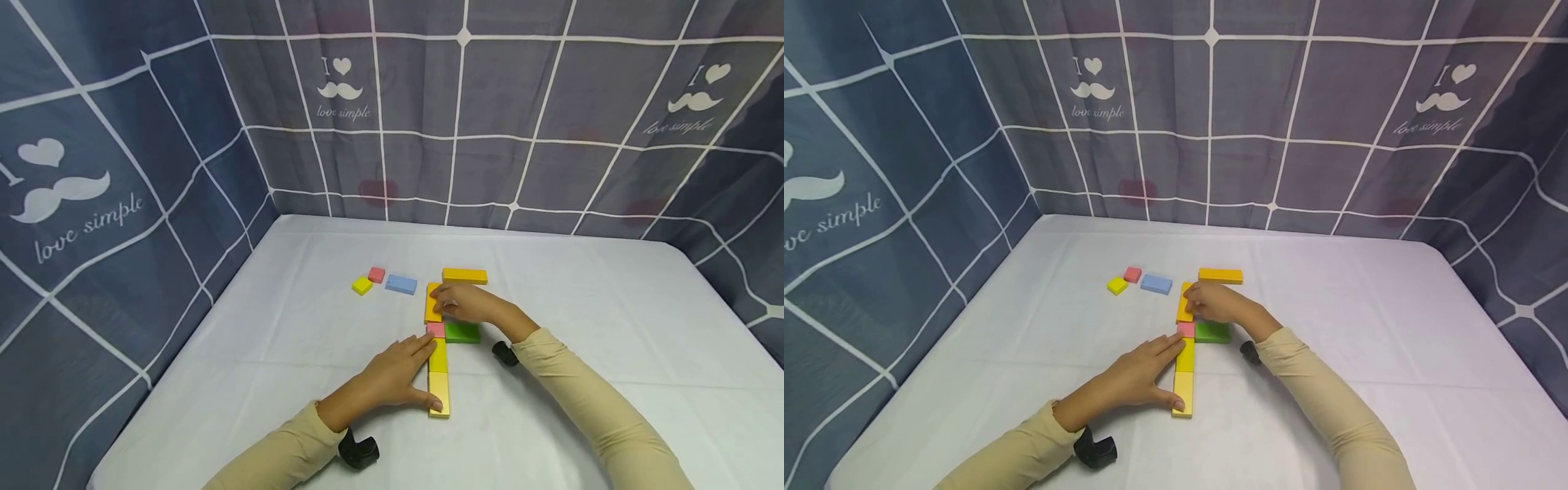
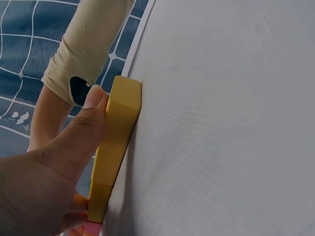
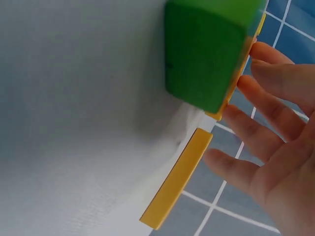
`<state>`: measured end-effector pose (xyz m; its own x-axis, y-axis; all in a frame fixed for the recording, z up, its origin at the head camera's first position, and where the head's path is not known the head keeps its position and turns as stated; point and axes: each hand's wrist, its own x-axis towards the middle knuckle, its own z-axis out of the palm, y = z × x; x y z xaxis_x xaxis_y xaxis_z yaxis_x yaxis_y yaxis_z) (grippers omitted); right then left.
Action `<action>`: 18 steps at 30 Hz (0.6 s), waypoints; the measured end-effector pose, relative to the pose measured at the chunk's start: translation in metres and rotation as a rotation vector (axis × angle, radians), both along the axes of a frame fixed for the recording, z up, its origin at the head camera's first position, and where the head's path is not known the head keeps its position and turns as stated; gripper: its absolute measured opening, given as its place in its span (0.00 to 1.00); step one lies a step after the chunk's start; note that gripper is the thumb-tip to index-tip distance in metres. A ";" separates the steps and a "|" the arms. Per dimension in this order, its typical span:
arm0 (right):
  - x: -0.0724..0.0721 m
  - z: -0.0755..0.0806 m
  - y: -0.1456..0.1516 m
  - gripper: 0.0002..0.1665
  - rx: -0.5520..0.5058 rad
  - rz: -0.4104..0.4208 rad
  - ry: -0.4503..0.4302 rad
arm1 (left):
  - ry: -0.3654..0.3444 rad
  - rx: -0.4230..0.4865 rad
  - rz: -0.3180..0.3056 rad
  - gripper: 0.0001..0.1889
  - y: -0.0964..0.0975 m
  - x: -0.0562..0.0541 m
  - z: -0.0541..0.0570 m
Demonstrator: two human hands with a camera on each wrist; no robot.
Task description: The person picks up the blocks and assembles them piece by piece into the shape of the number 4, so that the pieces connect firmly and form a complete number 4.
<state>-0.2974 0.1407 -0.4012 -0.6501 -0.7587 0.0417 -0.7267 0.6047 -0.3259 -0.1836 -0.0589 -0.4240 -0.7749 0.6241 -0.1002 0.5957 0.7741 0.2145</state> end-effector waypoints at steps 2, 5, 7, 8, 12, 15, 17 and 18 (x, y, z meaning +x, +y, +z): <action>0.000 0.001 0.001 0.10 -0.003 0.004 0.001 | -0.001 0.001 0.002 0.55 0.000 0.000 0.000; 0.000 0.003 0.003 0.12 0.004 -0.013 0.001 | -0.002 0.003 0.004 0.55 0.000 0.000 0.000; 0.000 0.003 0.003 0.16 0.014 -0.048 -0.022 | 0.000 0.003 0.005 0.54 0.000 0.001 0.001; -0.001 0.004 0.003 0.20 0.017 -0.068 -0.037 | 0.003 0.004 0.005 0.54 -0.001 0.001 0.001; -0.002 0.005 0.001 0.40 0.043 -0.157 -0.108 | 0.004 0.000 0.005 0.54 -0.001 0.000 0.002; -0.005 0.003 0.001 0.48 0.047 -0.185 -0.155 | -0.006 -0.001 0.004 0.55 -0.001 -0.001 0.001; -0.008 0.001 0.002 0.48 0.044 -0.175 -0.171 | -0.009 -0.001 0.000 0.55 -0.001 -0.001 0.001; -0.009 0.000 0.003 0.48 0.045 -0.172 -0.182 | -0.008 -0.002 -0.001 0.55 -0.001 -0.001 0.000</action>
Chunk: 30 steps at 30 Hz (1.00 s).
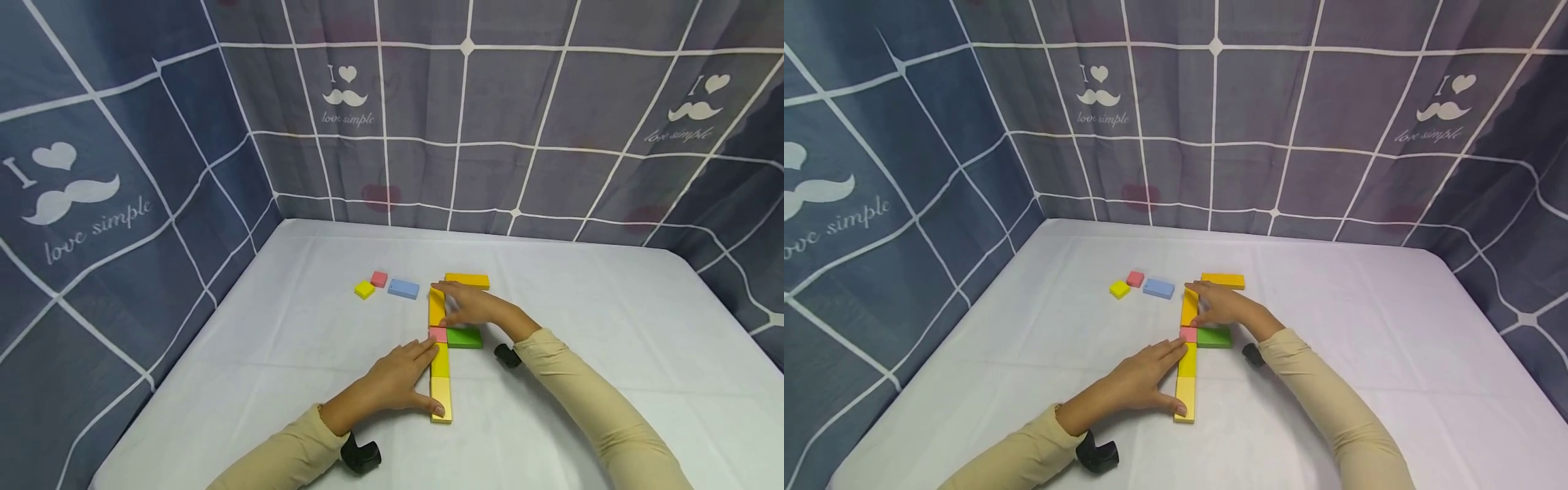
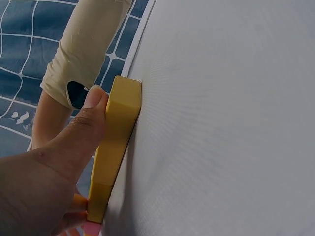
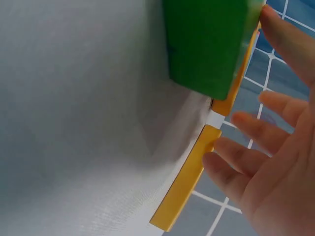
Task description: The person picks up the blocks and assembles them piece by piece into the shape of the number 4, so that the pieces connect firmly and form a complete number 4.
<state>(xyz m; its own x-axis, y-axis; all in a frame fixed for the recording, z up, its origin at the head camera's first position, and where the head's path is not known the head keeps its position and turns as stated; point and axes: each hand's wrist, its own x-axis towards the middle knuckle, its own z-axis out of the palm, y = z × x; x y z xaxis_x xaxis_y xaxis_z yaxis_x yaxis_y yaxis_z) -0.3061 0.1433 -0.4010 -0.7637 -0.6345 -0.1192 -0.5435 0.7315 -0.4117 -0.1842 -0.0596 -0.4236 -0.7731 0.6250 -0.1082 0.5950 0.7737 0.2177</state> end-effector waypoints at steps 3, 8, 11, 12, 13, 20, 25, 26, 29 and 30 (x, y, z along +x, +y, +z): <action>-0.001 -0.002 0.001 0.47 0.003 0.019 -0.006 | 0.003 -0.005 -0.001 0.55 0.000 0.001 -0.001; 0.000 0.000 0.002 0.45 0.011 0.014 -0.003 | 0.018 -0.009 0.001 0.54 0.000 0.001 -0.001; 0.002 0.001 0.002 0.44 0.013 0.018 -0.002 | 0.018 -0.007 0.000 0.55 0.001 0.001 -0.002; 0.003 0.001 0.003 0.43 0.010 0.024 -0.002 | 0.015 -0.006 0.001 0.55 0.001 0.001 -0.001; 0.003 0.002 0.003 0.43 0.011 0.028 0.000 | 0.015 -0.007 0.002 0.55 0.001 0.001 -0.001; 0.006 0.002 0.003 0.38 0.037 0.048 0.022 | 0.016 -0.002 -0.004 0.55 0.001 0.001 -0.001; 0.006 0.000 0.003 0.36 0.048 0.058 0.028 | 0.004 -0.010 -0.002 0.54 0.002 0.001 -0.001; 0.006 0.000 0.003 0.36 0.048 0.058 0.025 | -0.002 -0.012 0.000 0.54 0.002 0.001 0.000; 0.005 -0.001 0.003 0.36 0.047 0.062 0.022 | -0.009 -0.019 0.004 0.54 0.003 0.001 0.000; 0.005 -0.001 0.003 0.36 0.049 0.068 0.025 | -0.008 -0.020 0.005 0.54 0.004 0.000 0.000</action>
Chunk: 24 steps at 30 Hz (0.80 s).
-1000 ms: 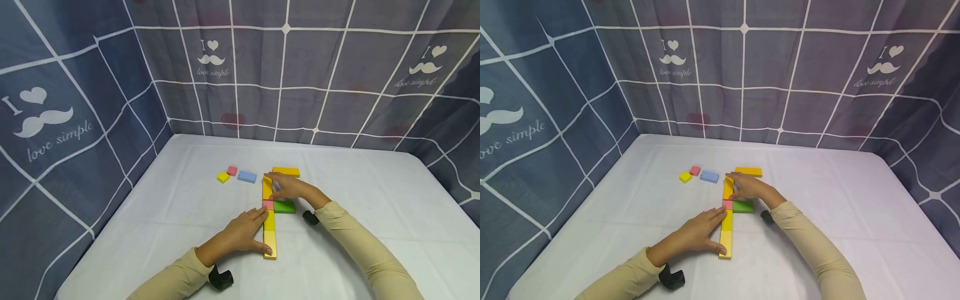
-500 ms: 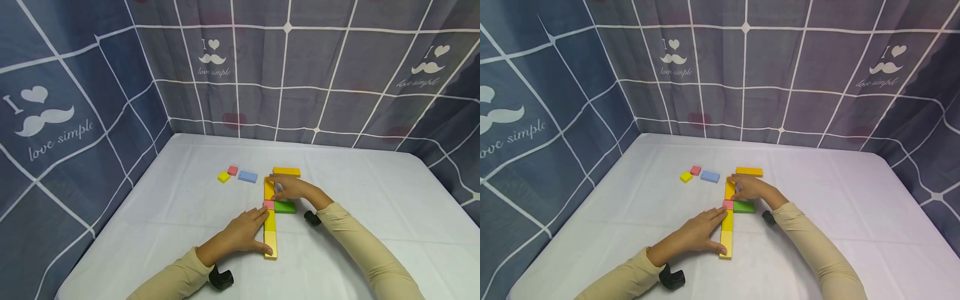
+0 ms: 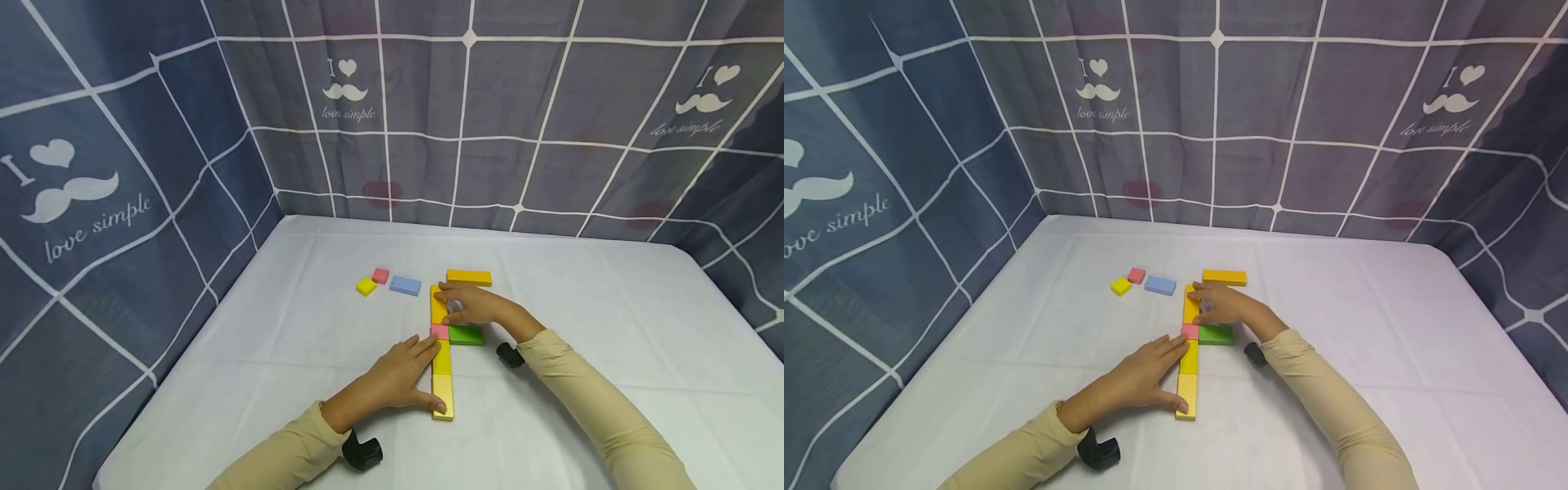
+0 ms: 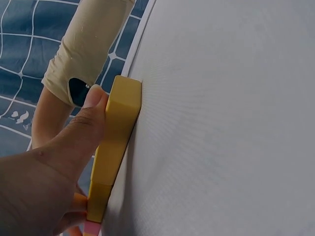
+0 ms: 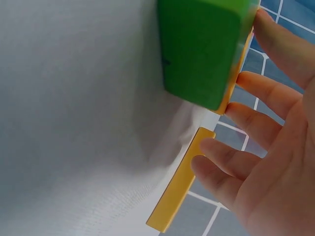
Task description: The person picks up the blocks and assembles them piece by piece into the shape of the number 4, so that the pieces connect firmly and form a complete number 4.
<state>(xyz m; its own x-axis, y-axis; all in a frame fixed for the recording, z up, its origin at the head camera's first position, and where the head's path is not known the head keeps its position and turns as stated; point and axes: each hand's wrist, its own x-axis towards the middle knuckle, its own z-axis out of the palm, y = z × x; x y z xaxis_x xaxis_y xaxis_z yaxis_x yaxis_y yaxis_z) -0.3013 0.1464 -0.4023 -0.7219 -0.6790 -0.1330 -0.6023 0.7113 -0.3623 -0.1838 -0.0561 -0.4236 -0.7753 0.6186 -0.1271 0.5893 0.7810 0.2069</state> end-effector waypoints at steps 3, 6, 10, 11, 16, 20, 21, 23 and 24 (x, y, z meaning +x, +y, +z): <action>-0.001 0.001 0.000 0.36 -0.001 -0.002 -0.011 | 0.006 0.000 0.003 0.54 0.001 0.000 0.001; 0.000 0.001 0.000 0.36 -0.002 -0.004 -0.015 | 0.015 -0.006 0.005 0.54 0.001 -0.001 0.001; 0.003 0.001 0.001 0.35 0.006 -0.003 0.013 | 0.025 -0.020 0.004 0.54 0.001 0.000 0.001; 0.005 0.000 0.001 0.34 0.010 0.000 0.031 | 0.027 -0.023 0.003 0.54 0.002 0.000 0.000; 0.020 0.001 0.000 0.29 0.052 0.004 0.125 | 0.037 -0.030 -0.003 0.54 0.002 0.000 0.000; 0.035 0.002 0.000 0.27 0.055 0.009 0.145 | 0.055 -0.026 -0.014 0.54 0.001 -0.001 -0.001; 0.038 0.002 0.000 0.27 0.052 0.014 0.141 | 0.058 -0.024 -0.015 0.54 0.001 -0.001 -0.001; 0.044 0.002 0.001 0.28 0.051 0.025 0.126 | 0.056 -0.021 -0.015 0.54 0.000 -0.001 -0.001; 0.048 0.003 0.001 0.29 0.050 0.031 0.115 | 0.053 -0.019 -0.014 0.54 0.000 -0.001 -0.001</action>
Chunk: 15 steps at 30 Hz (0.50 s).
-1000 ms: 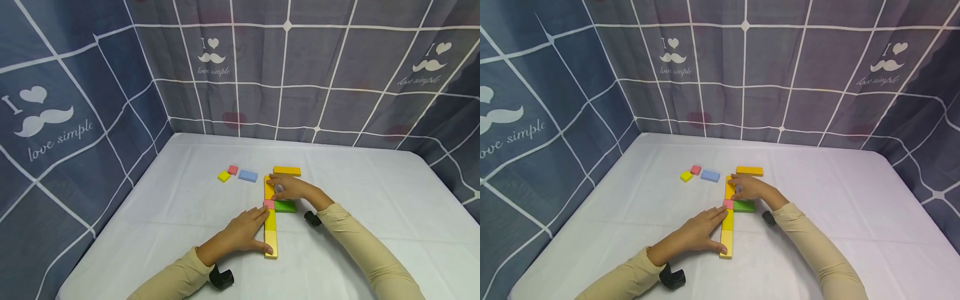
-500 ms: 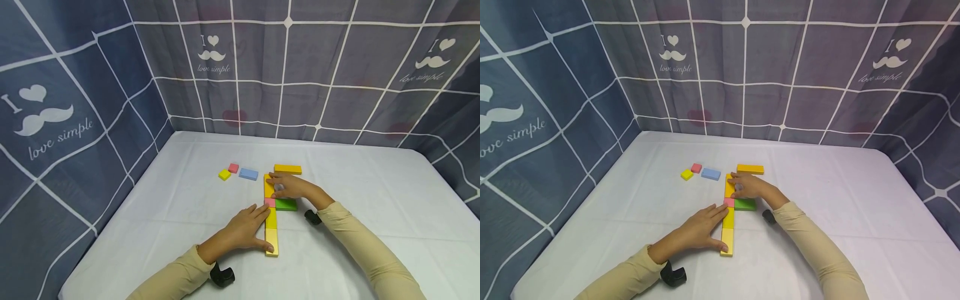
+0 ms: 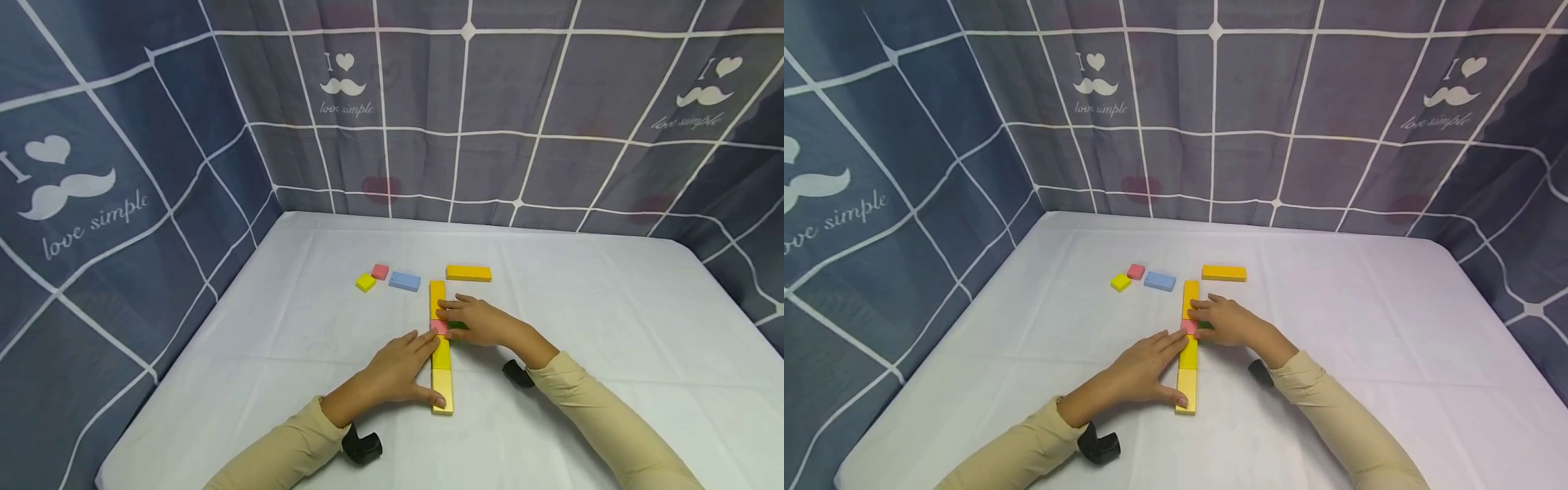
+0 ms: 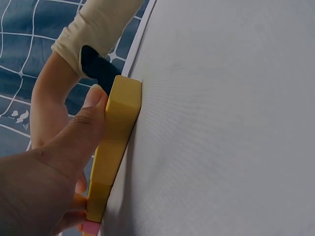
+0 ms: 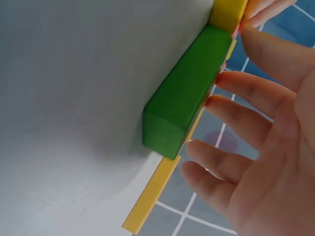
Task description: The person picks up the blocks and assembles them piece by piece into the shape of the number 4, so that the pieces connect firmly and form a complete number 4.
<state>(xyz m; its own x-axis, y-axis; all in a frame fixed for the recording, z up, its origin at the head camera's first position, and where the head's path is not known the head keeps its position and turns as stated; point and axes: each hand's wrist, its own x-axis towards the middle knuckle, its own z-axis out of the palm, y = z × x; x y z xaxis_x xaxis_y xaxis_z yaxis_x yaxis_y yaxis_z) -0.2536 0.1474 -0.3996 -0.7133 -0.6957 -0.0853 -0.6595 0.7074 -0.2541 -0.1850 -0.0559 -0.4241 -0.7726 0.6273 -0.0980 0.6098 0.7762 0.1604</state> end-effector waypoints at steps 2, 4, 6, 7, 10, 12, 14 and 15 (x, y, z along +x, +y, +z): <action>0.005 0.000 0.001 0.32 0.001 -0.001 -0.032 | -0.009 0.002 0.003 0.54 0.000 0.000 0.000; 0.010 0.001 0.001 0.36 -0.003 -0.010 -0.069 | -0.012 0.002 0.003 0.54 -0.001 0.000 0.000; 0.014 0.000 0.002 0.40 -0.013 -0.023 -0.101 | -0.008 -0.006 0.001 0.54 -0.001 0.000 0.000; 0.015 0.000 0.002 0.42 -0.017 -0.031 -0.117 | -0.005 -0.008 0.000 0.54 -0.001 0.000 0.000; 0.019 -0.001 0.003 0.49 -0.023 -0.036 -0.139 | 0.005 -0.012 -0.006 0.54 0.000 0.000 0.000; 0.021 -0.003 0.003 0.54 -0.018 -0.031 -0.137 | 0.008 -0.009 -0.011 0.54 -0.001 0.000 0.001; 0.023 -0.003 0.002 0.58 -0.004 -0.022 -0.128 | 0.016 -0.004 -0.017 0.54 -0.001 0.000 0.001; 0.024 -0.004 0.001 0.61 0.005 -0.020 -0.123 | 0.019 -0.001 -0.019 0.54 -0.001 0.000 0.001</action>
